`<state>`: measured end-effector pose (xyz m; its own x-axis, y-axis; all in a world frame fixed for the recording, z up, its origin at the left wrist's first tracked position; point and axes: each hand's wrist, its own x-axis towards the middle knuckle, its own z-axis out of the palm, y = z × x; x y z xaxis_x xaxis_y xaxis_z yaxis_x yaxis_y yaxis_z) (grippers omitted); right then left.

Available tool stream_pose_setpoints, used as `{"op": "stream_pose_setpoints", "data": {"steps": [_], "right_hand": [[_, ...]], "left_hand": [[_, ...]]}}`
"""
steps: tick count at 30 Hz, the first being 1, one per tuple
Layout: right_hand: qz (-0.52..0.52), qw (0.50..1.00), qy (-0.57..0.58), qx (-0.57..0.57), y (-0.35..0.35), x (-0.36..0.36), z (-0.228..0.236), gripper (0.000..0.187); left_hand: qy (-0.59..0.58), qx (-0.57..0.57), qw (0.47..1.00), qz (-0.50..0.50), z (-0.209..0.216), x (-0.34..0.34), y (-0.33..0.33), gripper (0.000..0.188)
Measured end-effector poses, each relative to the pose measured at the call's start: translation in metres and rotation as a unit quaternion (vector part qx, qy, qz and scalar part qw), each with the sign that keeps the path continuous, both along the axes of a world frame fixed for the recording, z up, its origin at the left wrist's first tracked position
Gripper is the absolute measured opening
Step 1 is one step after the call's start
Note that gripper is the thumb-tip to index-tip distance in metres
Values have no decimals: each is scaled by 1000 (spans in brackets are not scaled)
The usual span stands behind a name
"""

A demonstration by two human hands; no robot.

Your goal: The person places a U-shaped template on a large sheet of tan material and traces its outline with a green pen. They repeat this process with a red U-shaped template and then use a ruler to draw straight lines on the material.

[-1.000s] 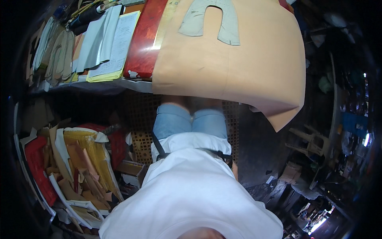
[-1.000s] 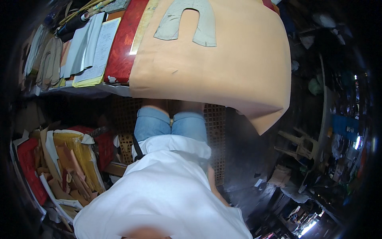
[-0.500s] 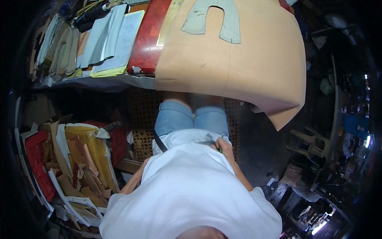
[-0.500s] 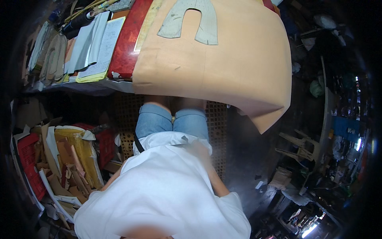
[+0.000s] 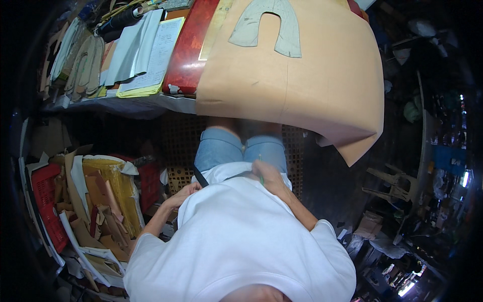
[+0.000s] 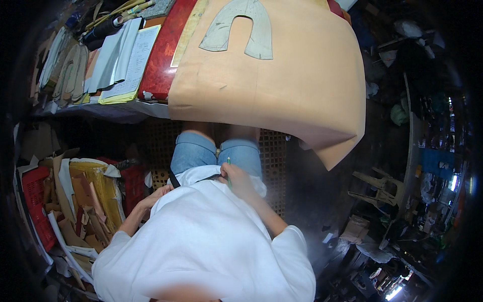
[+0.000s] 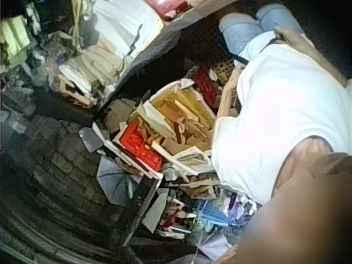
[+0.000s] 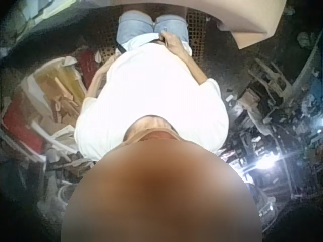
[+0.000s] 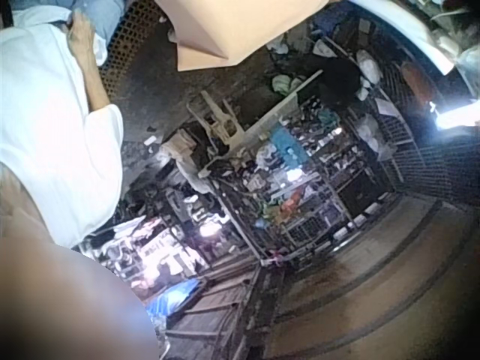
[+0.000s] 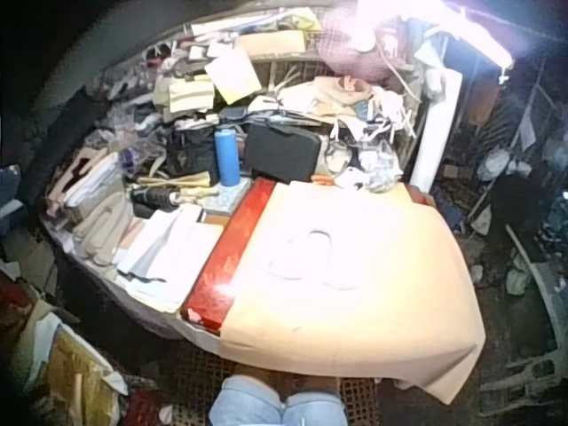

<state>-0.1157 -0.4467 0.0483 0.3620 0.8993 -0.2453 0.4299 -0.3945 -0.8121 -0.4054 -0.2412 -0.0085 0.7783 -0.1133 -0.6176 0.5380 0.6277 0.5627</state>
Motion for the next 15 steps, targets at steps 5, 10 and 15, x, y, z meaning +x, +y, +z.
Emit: {"op": "stream_pose_setpoints", "data": {"steps": [5,10,15], "right_hand": [[12,999,-5,37,22,-3,-7,21],[-6,1000,-11,8,25,0,-16,16],[-12,997,-78,25,12,5,-16,16]], "left_hand": [[-4,86,995,57,-2,21,-10,22],[51,251,960,115,-14,50,-25,13],[41,280,956,71,-6,64,-39,19]]}}
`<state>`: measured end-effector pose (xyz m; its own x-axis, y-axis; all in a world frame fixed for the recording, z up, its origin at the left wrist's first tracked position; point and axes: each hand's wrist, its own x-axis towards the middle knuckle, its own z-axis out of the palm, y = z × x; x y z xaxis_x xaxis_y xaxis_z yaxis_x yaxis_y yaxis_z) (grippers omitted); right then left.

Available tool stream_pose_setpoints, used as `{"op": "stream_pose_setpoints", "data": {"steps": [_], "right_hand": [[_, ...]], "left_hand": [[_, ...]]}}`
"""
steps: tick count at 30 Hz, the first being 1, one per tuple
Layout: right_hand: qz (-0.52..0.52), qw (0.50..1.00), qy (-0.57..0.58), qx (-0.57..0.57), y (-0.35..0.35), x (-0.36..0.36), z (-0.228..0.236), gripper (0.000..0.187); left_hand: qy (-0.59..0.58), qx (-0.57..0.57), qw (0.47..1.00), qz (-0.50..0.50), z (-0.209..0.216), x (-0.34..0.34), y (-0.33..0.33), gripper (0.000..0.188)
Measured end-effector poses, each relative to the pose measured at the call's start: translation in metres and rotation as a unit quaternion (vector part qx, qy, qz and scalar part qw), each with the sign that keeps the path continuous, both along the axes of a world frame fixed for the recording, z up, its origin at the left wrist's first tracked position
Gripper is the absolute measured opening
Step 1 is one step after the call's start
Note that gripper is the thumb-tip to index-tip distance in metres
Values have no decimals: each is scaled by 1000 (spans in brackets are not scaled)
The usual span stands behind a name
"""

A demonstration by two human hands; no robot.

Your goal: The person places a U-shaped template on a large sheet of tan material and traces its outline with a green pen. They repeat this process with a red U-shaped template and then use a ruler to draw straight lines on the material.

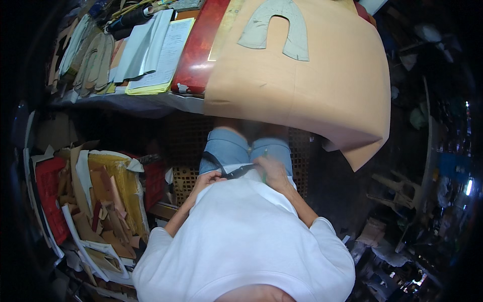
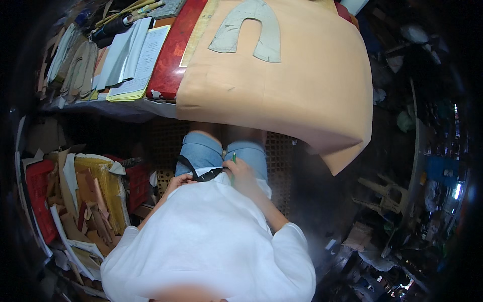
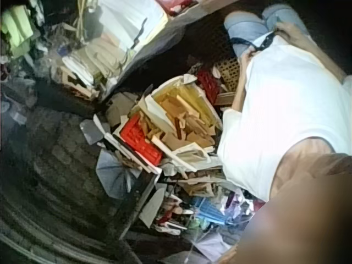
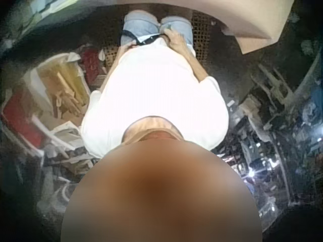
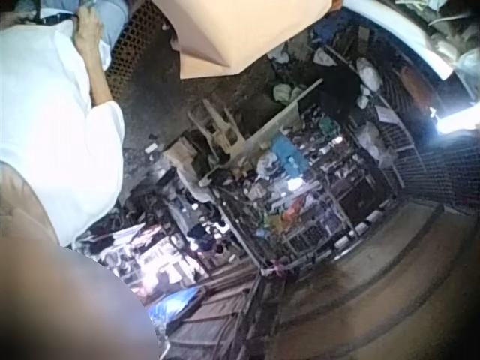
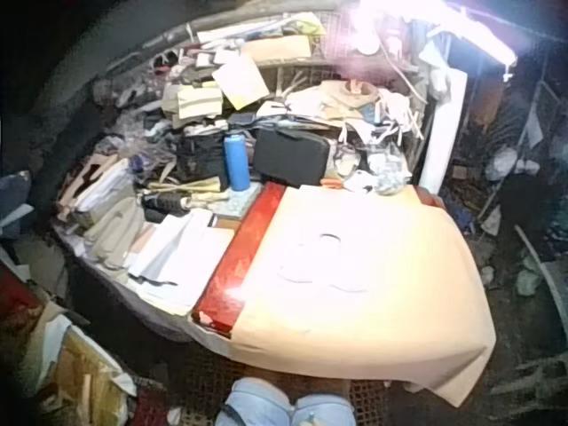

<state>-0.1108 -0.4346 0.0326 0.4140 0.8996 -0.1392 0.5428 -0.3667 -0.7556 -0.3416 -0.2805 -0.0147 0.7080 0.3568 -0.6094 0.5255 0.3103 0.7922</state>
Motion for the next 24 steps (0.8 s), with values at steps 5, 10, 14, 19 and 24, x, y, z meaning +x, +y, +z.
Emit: {"op": "stream_pose_setpoints", "data": {"steps": [5,10,14,19,24], "right_hand": [[45,997,54,-20,21,-6,-10,13],[147,989,17,21,43,-25,-16,13],[146,988,50,-22,26,-2,-10,15],[164,974,-62,-145,-22,16,7,19],[22,998,-56,-15,-56,17,15,26]], "left_hand": [[50,33,998,-5,4,-5,9,18],[23,172,984,-35,13,-11,21,31],[-50,353,923,-147,20,19,-1,42],[-117,395,892,-188,34,36,2,42],[-68,292,939,-167,35,34,1,44]]}}
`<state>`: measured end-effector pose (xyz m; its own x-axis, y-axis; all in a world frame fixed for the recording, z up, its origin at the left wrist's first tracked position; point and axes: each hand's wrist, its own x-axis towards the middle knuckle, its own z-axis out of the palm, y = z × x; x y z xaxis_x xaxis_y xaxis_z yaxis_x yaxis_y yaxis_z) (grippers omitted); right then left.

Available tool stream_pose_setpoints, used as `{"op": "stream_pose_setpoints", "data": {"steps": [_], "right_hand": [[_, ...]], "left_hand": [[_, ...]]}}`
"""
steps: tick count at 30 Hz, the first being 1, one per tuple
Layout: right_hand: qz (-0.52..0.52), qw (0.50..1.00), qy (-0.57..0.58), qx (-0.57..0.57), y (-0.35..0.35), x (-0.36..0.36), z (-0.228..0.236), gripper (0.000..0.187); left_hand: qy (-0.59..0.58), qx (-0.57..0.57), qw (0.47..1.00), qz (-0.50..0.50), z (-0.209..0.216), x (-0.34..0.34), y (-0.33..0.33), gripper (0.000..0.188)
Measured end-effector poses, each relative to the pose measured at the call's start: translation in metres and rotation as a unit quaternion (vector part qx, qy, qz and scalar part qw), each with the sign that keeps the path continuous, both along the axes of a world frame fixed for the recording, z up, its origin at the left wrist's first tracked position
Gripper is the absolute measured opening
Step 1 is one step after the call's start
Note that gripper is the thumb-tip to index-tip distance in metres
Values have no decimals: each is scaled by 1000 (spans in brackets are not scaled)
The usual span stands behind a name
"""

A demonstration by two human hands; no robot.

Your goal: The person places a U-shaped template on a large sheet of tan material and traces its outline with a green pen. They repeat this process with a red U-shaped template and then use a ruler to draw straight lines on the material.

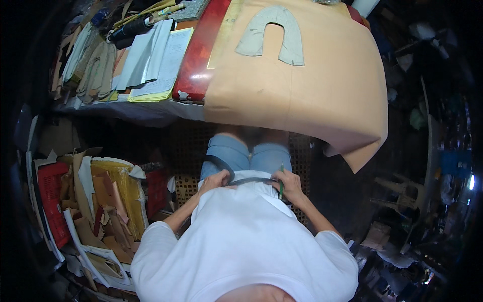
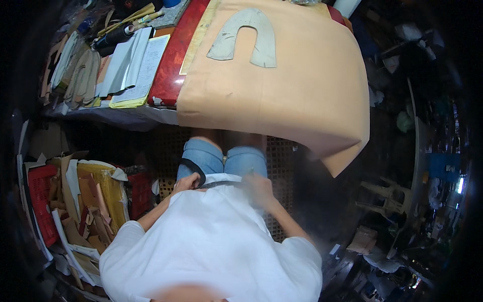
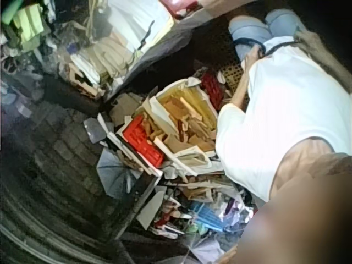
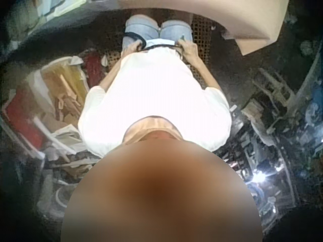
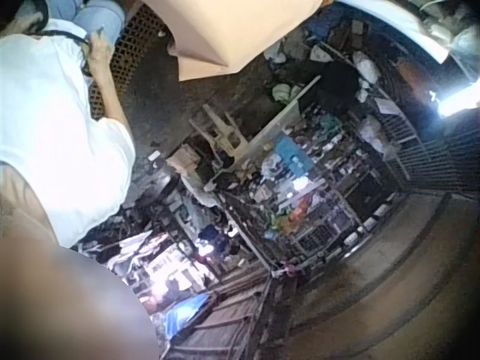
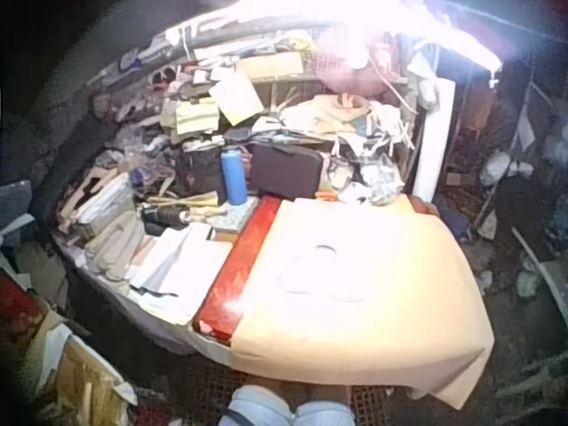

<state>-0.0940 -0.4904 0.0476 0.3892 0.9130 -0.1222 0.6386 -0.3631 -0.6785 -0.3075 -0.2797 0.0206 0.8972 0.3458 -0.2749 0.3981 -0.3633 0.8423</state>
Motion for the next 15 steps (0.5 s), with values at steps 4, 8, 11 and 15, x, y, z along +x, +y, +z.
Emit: {"op": "stream_pose_setpoints", "data": {"steps": [4,8,11,15], "right_hand": [[-6,999,21,-44,15,-12,-17,15],[6,997,70,-30,22,-28,-33,14],[-34,937,338,-85,15,-6,-40,22],[2,900,431,-60,15,16,-48,22]], "left_hand": [[-2,-5,999,34,-15,-9,1,39],[-31,-103,992,58,-30,-32,24,35],[18,-269,961,69,-39,-42,32,23],[21,-299,952,59,-51,-36,29,15]]}}
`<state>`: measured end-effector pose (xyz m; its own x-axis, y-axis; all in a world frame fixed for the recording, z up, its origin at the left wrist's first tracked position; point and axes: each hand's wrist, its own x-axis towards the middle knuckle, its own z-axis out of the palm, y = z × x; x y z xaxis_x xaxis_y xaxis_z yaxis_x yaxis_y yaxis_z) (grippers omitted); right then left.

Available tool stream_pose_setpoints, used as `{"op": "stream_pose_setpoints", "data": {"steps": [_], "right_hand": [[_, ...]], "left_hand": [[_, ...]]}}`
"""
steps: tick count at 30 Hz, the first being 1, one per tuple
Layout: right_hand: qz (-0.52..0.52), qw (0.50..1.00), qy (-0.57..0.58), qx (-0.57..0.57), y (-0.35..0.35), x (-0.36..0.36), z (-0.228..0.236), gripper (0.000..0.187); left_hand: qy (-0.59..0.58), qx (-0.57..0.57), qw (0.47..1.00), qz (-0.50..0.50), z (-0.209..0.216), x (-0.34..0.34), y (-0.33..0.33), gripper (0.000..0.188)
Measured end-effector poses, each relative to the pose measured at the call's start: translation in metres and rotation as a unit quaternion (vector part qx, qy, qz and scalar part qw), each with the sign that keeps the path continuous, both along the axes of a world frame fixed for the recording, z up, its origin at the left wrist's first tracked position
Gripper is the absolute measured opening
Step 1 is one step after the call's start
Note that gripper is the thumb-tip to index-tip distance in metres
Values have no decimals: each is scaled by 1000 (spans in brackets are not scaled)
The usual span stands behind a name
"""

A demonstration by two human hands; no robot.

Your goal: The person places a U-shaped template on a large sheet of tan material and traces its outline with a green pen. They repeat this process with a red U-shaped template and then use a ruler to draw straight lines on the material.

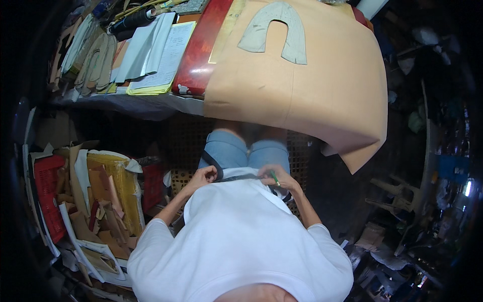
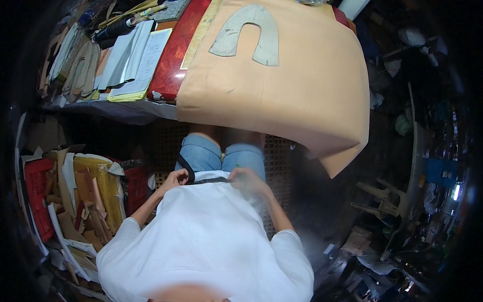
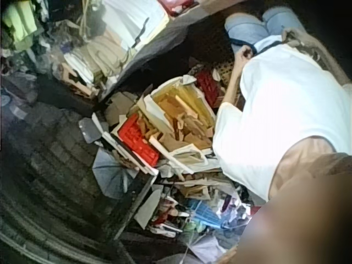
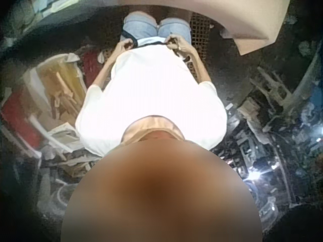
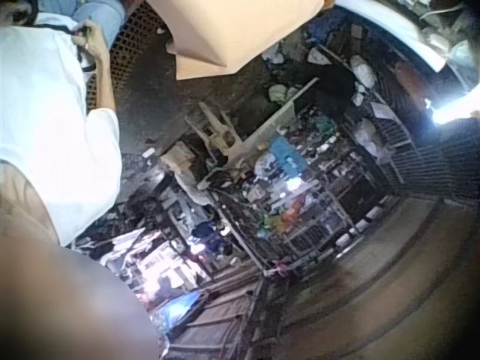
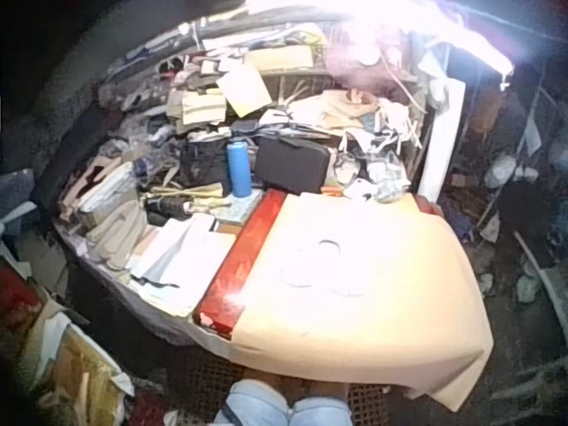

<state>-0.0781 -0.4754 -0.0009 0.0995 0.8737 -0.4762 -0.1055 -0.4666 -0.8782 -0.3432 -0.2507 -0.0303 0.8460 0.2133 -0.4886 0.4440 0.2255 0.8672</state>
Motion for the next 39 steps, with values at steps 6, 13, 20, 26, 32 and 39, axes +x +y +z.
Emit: {"op": "stream_pose_setpoints", "data": {"steps": [6,13,20,26,32,39], "right_hand": [[-54,990,62,118,5,-6,-2,12],[-7,993,-98,64,5,-14,1,7],[89,993,-17,71,14,15,18,14],[104,993,18,60,19,16,31,21],[127,989,44,56,23,18,27,22],[115,992,-40,29,25,11,30,25]], "left_hand": [[37,59,998,3,-7,8,2,35],[70,-94,989,-91,6,12,20,21],[52,-65,946,-314,27,43,63,22],[51,67,906,-415,72,87,83,26],[-8,230,926,-299,128,159,119,27],[-108,392,891,-201,127,251,90,25]]}}
